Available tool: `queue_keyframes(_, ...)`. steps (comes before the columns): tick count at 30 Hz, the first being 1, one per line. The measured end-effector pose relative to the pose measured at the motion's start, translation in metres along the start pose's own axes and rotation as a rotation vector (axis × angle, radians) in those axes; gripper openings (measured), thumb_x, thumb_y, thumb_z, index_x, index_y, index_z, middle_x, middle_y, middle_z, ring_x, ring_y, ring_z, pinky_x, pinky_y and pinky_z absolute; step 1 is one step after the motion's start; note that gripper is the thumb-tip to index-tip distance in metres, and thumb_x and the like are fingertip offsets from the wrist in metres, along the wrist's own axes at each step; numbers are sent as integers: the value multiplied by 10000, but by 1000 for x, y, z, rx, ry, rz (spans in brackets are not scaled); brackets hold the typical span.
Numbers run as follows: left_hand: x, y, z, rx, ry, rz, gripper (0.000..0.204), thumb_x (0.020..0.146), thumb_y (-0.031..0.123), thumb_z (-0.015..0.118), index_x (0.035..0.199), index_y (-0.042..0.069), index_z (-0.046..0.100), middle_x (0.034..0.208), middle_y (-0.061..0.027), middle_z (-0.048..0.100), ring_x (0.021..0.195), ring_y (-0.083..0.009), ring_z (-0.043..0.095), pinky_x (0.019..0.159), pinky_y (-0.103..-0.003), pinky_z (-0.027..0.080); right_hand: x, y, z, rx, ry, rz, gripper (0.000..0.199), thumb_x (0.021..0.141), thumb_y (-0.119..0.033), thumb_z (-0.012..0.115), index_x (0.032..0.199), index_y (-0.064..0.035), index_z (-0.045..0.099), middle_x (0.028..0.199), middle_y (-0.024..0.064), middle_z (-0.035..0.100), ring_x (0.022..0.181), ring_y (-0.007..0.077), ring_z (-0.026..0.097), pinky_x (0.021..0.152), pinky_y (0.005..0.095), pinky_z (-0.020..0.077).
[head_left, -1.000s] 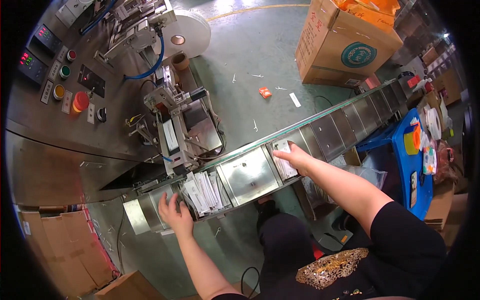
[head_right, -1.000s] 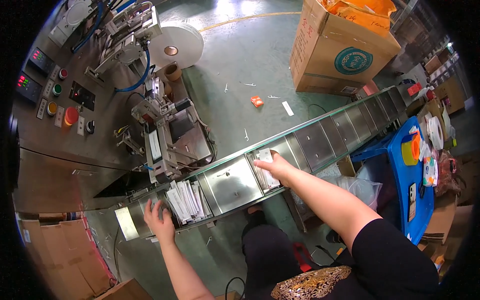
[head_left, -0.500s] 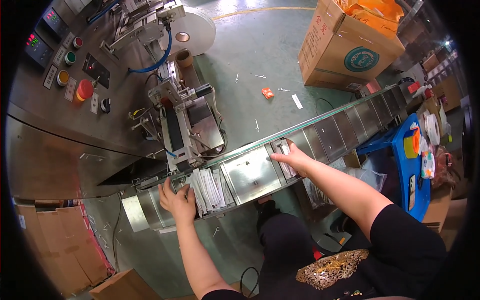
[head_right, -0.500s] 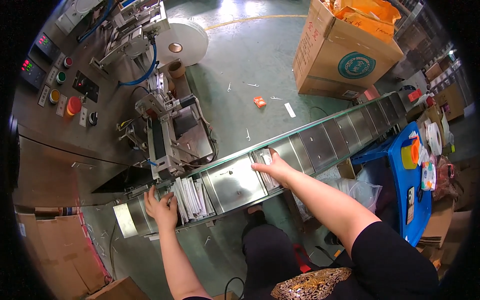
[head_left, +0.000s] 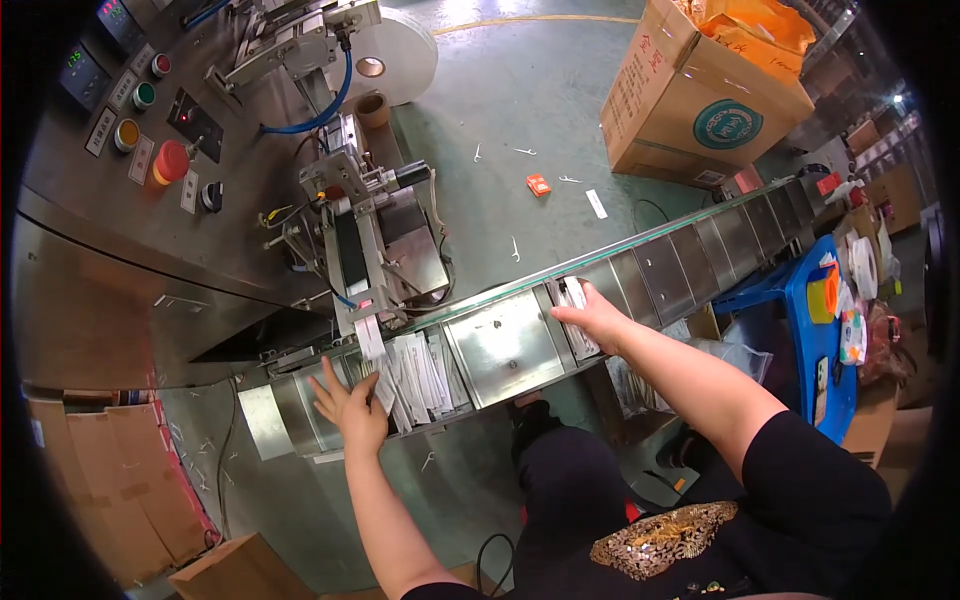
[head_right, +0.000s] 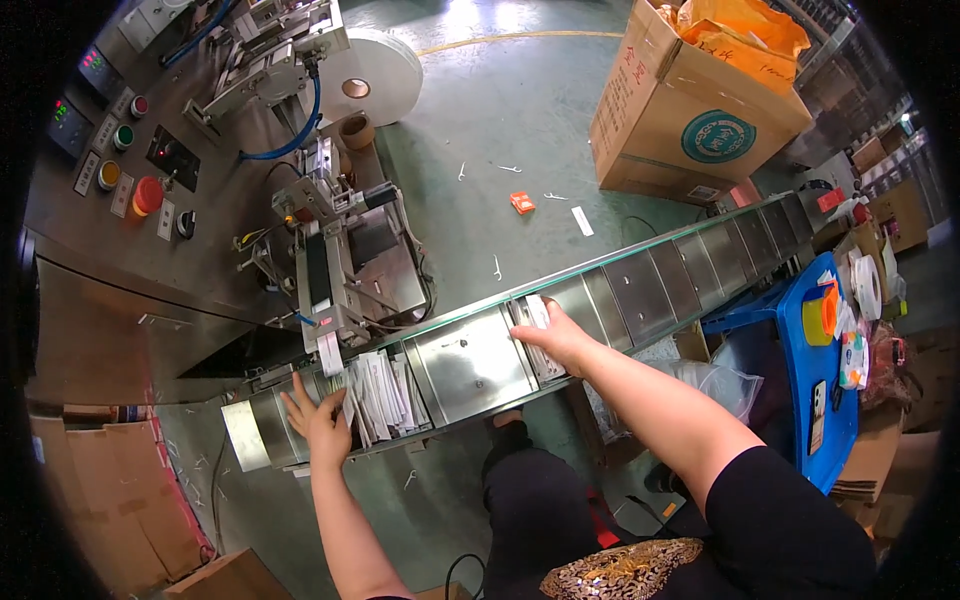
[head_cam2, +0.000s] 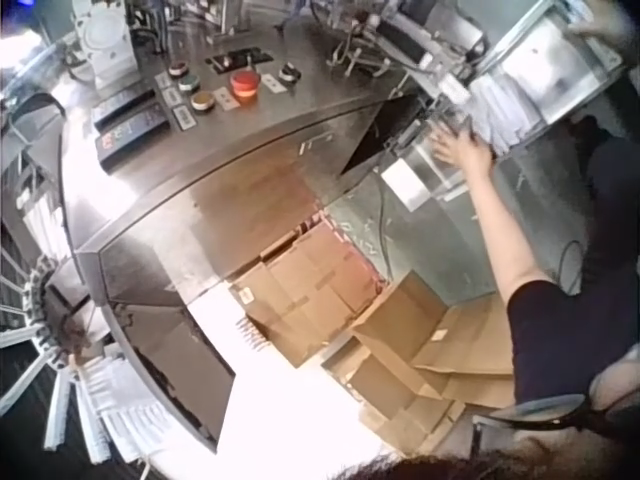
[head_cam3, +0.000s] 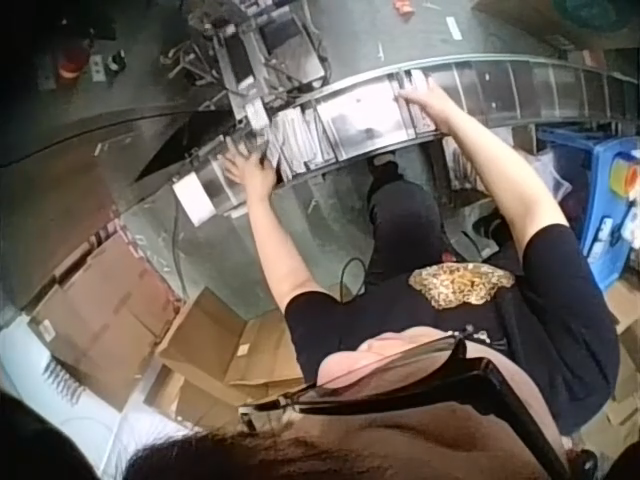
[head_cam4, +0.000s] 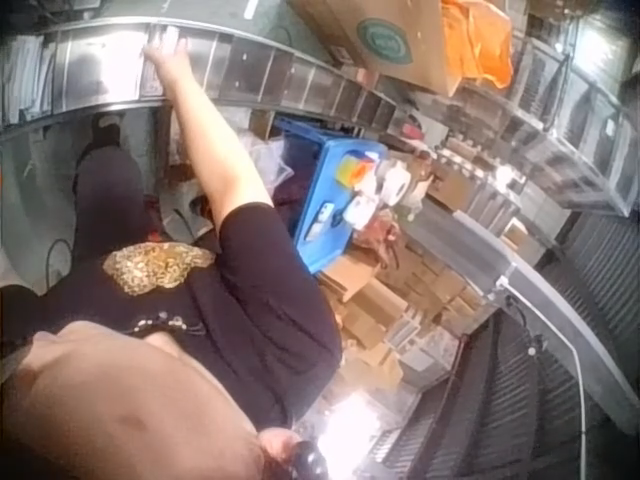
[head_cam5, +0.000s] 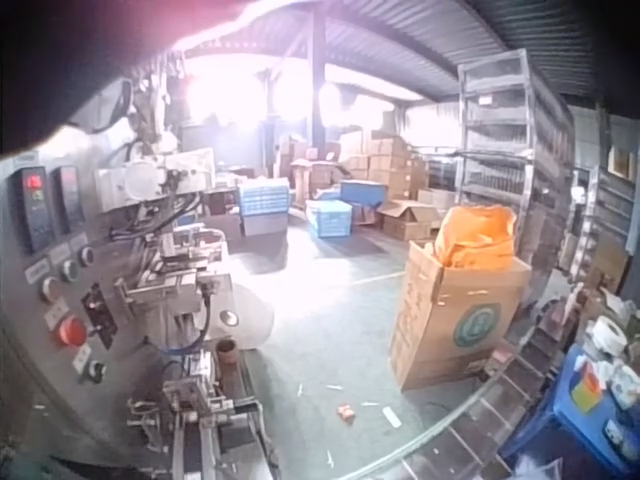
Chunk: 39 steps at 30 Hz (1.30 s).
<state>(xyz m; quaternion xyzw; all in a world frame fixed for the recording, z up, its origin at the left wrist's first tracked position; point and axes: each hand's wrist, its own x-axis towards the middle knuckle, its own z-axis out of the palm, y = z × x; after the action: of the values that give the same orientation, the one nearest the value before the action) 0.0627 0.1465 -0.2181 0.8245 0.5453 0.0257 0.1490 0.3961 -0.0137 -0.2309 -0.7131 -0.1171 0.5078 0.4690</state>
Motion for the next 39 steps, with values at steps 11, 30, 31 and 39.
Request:
queue_keyframes(11,-92,76,-11,-1127,329,-14,238,835,5,457,1050,-45,546,1132,-146,516,1017,-219,524,901,-335,397,1,-5,-51,-137,132,-88,759,628,-104,762,1247,-4,335,1090,119,530,1019,203,509,890,317,408)
queue_keyframes(30,-136,304,27,-1831,-853,-41,737,884,421,434,1404,46,70,1419,-123,200,1299,-250,226,1055,-346,175,-148,14,-76,489,-138,-170,859,680,1,678,1380,-111,193,1105,56,537,1000,175,540,878,337,426)
queue_keyframes(31,-139,293,16,-1782,-896,-68,743,876,441,440,1403,41,100,1418,-123,210,1302,-255,220,1057,-350,168,-160,18,-70,504,-151,-207,848,681,15,676,1377,-114,209,1048,49,551,959,163,554,846,328,445)
queue_keyframes(39,-50,184,23,-280,315,286,501,711,204,655,1151,25,496,1079,-158,498,983,-331,484,845,-417,405,-228,30,-53,619,-125,-232,838,696,3,672,1377,-136,204,983,37,547,891,148,561,805,333,464)
